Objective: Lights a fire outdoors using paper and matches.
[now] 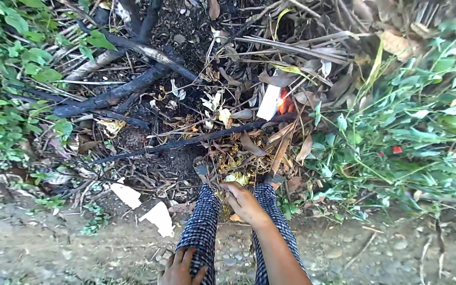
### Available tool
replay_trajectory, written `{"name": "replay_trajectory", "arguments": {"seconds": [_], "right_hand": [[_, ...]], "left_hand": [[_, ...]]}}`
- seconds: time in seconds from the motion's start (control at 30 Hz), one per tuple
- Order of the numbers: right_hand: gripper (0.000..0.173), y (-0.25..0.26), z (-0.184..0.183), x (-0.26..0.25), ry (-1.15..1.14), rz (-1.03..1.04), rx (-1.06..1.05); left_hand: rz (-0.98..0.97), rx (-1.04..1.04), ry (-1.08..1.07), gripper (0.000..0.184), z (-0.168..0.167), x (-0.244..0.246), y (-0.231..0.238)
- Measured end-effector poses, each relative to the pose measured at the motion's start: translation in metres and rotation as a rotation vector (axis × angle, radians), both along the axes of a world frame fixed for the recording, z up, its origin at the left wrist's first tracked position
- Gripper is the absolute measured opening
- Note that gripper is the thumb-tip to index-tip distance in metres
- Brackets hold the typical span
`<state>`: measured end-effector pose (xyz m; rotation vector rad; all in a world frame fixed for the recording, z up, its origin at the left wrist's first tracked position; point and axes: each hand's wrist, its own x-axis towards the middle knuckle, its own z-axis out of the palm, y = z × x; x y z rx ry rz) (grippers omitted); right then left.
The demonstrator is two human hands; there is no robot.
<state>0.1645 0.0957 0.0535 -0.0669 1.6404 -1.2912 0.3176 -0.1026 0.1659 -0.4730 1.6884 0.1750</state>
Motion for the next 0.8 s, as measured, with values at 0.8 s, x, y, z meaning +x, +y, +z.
{"name": "replay_trajectory", "arguments": {"seconds": [0.8], "right_hand": [[0.041, 0.028, -0.001, -0.010, -0.058, -0.041, 0.188]], "left_hand": [[0.169, 0.176, 0.572, 0.035, -0.028, -0.035, -0.007]]}}
